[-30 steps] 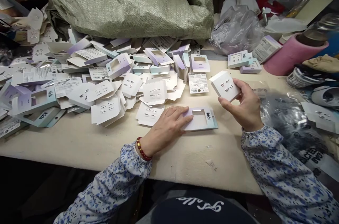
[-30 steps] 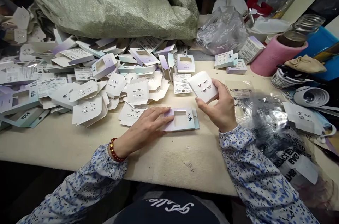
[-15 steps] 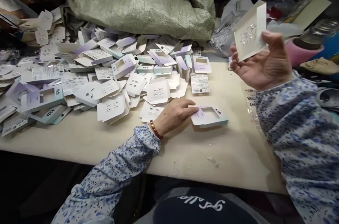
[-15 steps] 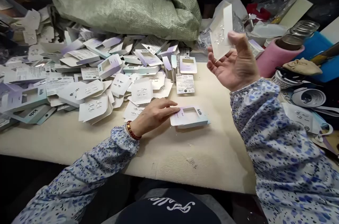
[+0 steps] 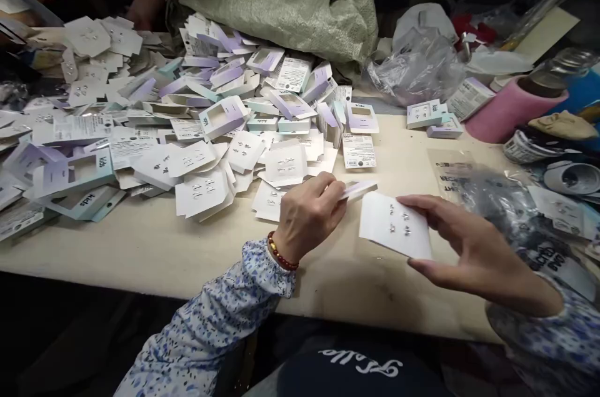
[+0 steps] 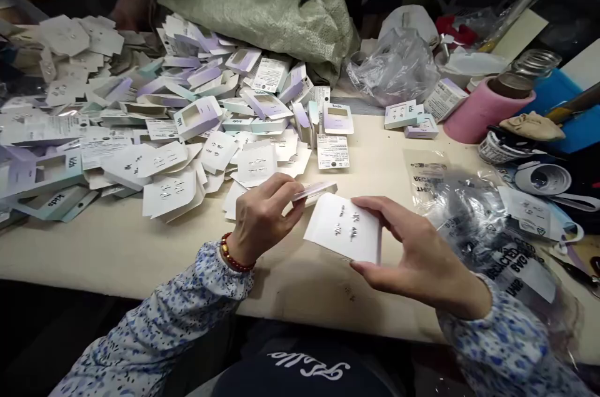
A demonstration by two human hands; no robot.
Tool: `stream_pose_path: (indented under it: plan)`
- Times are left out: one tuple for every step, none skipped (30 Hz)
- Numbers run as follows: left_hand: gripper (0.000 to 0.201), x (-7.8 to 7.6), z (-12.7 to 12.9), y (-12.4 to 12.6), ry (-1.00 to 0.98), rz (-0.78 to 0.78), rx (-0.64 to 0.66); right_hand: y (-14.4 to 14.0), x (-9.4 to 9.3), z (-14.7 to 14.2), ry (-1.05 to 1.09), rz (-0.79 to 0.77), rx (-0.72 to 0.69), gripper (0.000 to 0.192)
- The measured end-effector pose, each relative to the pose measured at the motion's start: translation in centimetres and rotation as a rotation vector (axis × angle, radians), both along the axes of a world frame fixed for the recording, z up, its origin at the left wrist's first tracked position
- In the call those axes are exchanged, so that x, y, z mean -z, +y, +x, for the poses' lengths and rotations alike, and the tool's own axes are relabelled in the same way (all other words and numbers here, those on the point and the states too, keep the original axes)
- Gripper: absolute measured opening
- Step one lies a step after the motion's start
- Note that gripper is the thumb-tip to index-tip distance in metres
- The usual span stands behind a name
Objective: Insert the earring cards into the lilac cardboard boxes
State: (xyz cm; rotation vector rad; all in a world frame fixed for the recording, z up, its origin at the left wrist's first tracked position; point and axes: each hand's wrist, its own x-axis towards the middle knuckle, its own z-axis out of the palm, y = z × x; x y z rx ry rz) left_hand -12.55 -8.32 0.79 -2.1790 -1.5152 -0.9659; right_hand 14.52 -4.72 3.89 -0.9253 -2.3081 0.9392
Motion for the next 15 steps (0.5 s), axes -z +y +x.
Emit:
stream_pose_path:
  plan:
    - [0.006,0.2,0.3,0.0,-0.024,-0.039,-0.029,-0.3,0.3,-0.3,-0.042,0.049,0.000,0.069]
    - [0.008,0.4,0.6,0.0,-0.053,-0.081,-0.050,-0.4,0.6,-0.6,-0.073,0.089,0.000,0.070]
    - [0.010,0.6,0.8,0.0,-0.080,-0.123,-0.054,-0.4,0.8,-0.9,-0.095,0.120,0.001,0.069]
    - [0.011,0.6,0.8,-0.1,-0.099,-0.162,-0.043,-0.3,0.9,-1.2,-0.111,0.147,0.000,0.068]
    - [0.011,0.6,0.8,-0.2,-0.109,-0.196,-0.025,-0.2,1.0,-1.5,-0.117,0.175,0.000,0.066]
    - [0.010,0.5,0.8,-0.4,-0.112,-0.226,-0.009,-0.2,1.0,-1.8,-0.110,0.204,-0.001,0.064]
    - [0.010,0.4,0.7,-0.5,-0.110,-0.258,0.002,-0.1,1.0,-2.1,-0.096,0.237,0.000,0.063]
    - [0.010,0.2,0.6,-0.7,-0.107,-0.294,0.003,-0.2,1.0,-2.3,-0.081,0.275,0.001,0.062]
    - [0.011,0.0,0.6,-0.9,-0.107,-0.333,-0.009,-0.2,1.0,-2.5,-0.069,0.312,0.001,0.061]
    - [0.011,-0.3,0.6,-1.0,-0.108,-0.373,-0.028,-0.3,0.9,-2.6,-0.066,0.342,-0.001,0.061]
    - [0.013,-0.5,0.6,-1.2,-0.112,-0.413,-0.047,-0.5,0.9,-2.6,-0.071,0.360,-0.003,0.061]
    - [0.016,-0.7,0.7,-1.2,-0.118,-0.448,-0.062,-0.6,0.9,-2.6,-0.084,0.368,-0.006,0.060]
    - [0.019,-0.8,0.8,-1.3,-0.121,-0.478,-0.070,-0.8,0.9,-2.5,-0.097,0.374,-0.002,0.060]
    - [0.021,-1.0,0.9,-1.3,-0.121,-0.504,-0.071,-0.9,0.9,-2.3,-0.108,0.384,0.012,0.059]
    - [0.023,-1.0,1.0,-1.4,-0.118,-0.526,-0.066,-1.0,1.0,-2.2,-0.117,0.399,0.034,0.059]
